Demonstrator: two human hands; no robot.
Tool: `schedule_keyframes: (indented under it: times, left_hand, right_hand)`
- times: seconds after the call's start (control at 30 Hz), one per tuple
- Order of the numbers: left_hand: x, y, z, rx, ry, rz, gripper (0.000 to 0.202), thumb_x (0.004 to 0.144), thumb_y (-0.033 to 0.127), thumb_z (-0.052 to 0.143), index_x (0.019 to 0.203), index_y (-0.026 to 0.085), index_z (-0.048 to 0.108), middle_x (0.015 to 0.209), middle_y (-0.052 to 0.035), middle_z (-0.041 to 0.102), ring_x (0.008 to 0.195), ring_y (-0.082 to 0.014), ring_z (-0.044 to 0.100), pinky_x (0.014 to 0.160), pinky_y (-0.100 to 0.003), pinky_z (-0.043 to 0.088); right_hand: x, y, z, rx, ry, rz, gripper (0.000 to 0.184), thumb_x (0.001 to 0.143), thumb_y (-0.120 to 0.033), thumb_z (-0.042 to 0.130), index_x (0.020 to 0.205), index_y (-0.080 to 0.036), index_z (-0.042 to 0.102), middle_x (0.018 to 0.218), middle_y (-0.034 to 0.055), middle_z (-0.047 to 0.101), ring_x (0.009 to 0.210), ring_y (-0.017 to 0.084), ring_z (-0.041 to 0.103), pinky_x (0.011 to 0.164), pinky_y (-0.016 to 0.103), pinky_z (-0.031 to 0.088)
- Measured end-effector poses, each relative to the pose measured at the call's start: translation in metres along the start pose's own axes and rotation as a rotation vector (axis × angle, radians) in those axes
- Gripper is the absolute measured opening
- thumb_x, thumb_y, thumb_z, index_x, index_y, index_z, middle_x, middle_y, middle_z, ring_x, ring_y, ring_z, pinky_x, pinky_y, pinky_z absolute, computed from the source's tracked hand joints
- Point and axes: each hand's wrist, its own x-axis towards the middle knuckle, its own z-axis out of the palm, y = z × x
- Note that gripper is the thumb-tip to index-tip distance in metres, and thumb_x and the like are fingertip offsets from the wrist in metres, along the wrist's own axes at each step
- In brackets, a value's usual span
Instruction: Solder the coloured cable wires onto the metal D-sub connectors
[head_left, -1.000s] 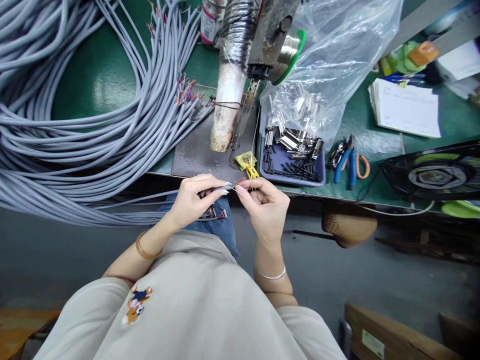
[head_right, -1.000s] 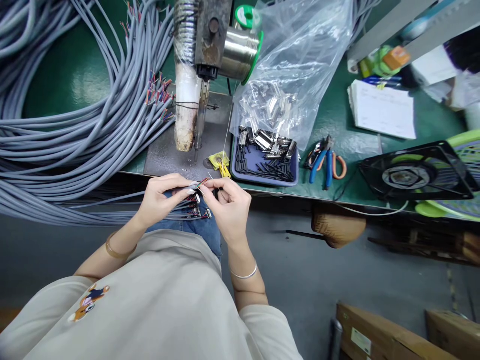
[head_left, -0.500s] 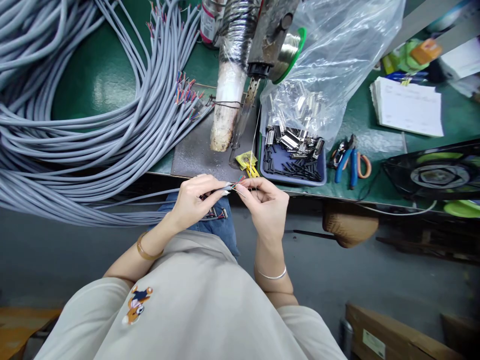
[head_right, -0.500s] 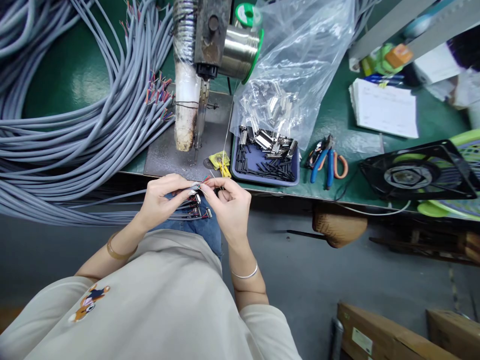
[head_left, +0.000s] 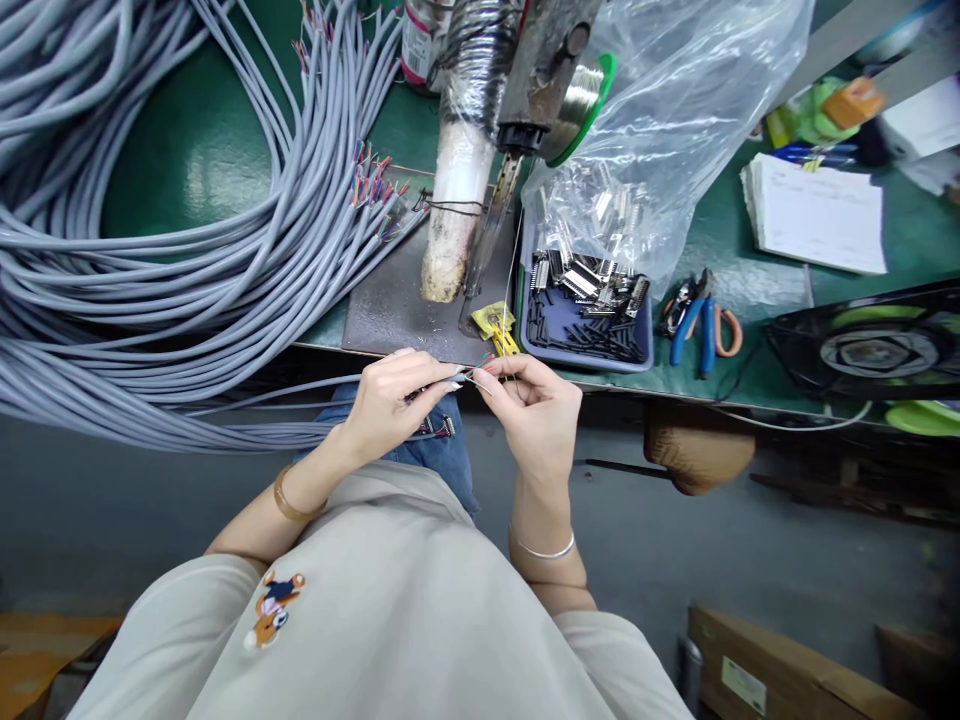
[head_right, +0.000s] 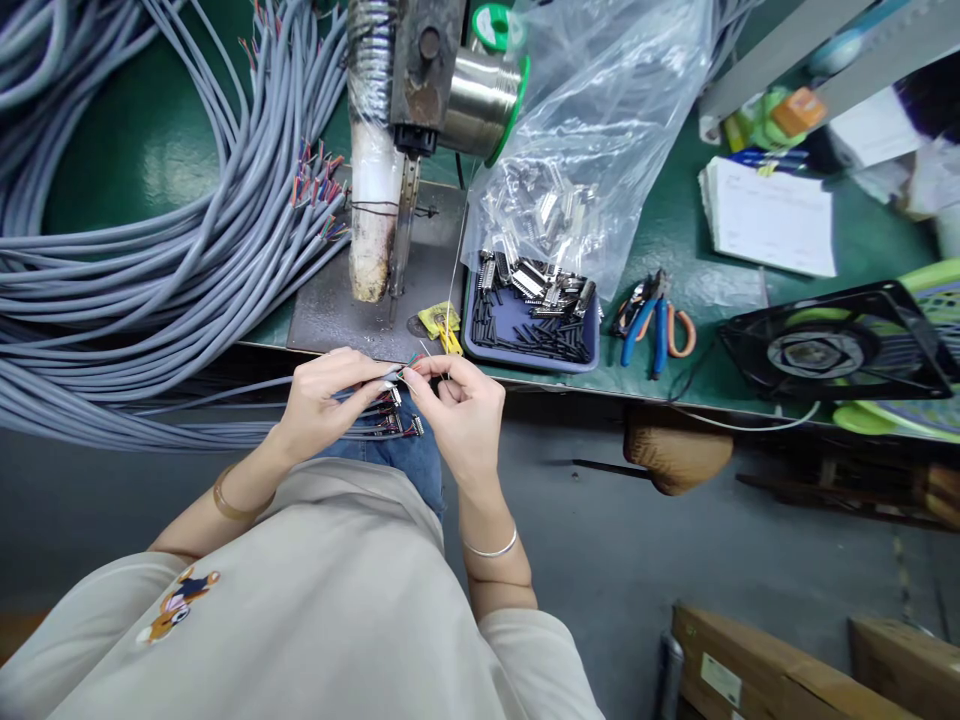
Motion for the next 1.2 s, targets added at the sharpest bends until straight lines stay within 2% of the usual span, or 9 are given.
schedule_keyframes:
  times: [0.13, 0.27, 0.53, 0.83, 1.2]
  left_hand:
    - [-0.0004, -0.0001, 0.0019, 0.008, 0.043, -0.006, 0.011, 0.095, 0.018, 0.067, 0.099, 0.013, 0.077, 0.081, -0.0069, 0.079, 0.069, -0.0135, 0.067, 0.072, -0.027, 0.051]
    - [-0.0006, 0.0004, 0.0022, 0.005, 0.046, -0.003, 0.012, 0.095, 0.018, 0.067, 0.098, 0.013, 0.077, 0.081, -0.0072, 0.079, 0.069, -0.0135, 0.067, 0.072, -0.027, 0.051]
    - [-0.0003, 0.0033, 0.0021, 0.006, 0.04, -0.032, 0.014, 0.096, 0.021, 0.066, 0.099, 0.014, 0.078, 0.079, -0.0061, 0.078, 0.067, -0.013, 0.066, 0.069, -0.027, 0.051]
    - [-0.0012, 0.0034, 0.0054, 0.028, 0.069, -0.045, 0.015, 0.097, 0.02, 0.066, 0.1, 0.013, 0.078, 0.078, -0.0063, 0.077, 0.066, -0.0129, 0.064, 0.069, -0.027, 0.05]
    - [-0.0019, 0.0043, 0.006, 0.011, 0.052, -0.04, 0.013, 0.096, 0.017, 0.066, 0.101, 0.012, 0.078, 0.082, -0.0075, 0.079, 0.069, -0.0129, 0.066, 0.069, -0.027, 0.049]
  right_hand:
    - [0.0004, 0.0024, 0.0004, 0.012, 0.024, 0.048, 0.016, 0.076, -0.034, 0.077, 0.077, -0.018, 0.074, 0.071, 0.0009, 0.069, 0.051, 0.007, 0.043, 0.043, 0.021, 0.03]
    - [0.001, 0.004, 0.0, 0.054, 0.027, 0.072, 0.017, 0.074, -0.035, 0.08, 0.077, -0.019, 0.075, 0.071, 0.001, 0.069, 0.053, 0.008, 0.048, 0.044, 0.021, 0.033]
    - [0.0032, 0.0062, -0.0011, 0.068, 0.012, 0.082, 0.022, 0.073, -0.039, 0.082, 0.076, -0.019, 0.073, 0.068, 0.0001, 0.066, 0.054, 0.008, 0.048, 0.043, 0.021, 0.033]
    - [-0.0014, 0.0041, -0.0033, -0.008, 0.014, 0.018, 0.018, 0.08, -0.036, 0.076, 0.078, -0.018, 0.073, 0.071, -0.0007, 0.067, 0.047, 0.005, 0.035, 0.043, 0.022, 0.026]
    - [0.0024, 0.0082, -0.0026, 0.091, 0.015, 0.091, 0.026, 0.073, -0.043, 0.084, 0.077, -0.019, 0.074, 0.068, 0.0006, 0.066, 0.053, 0.009, 0.05, 0.045, 0.021, 0.037]
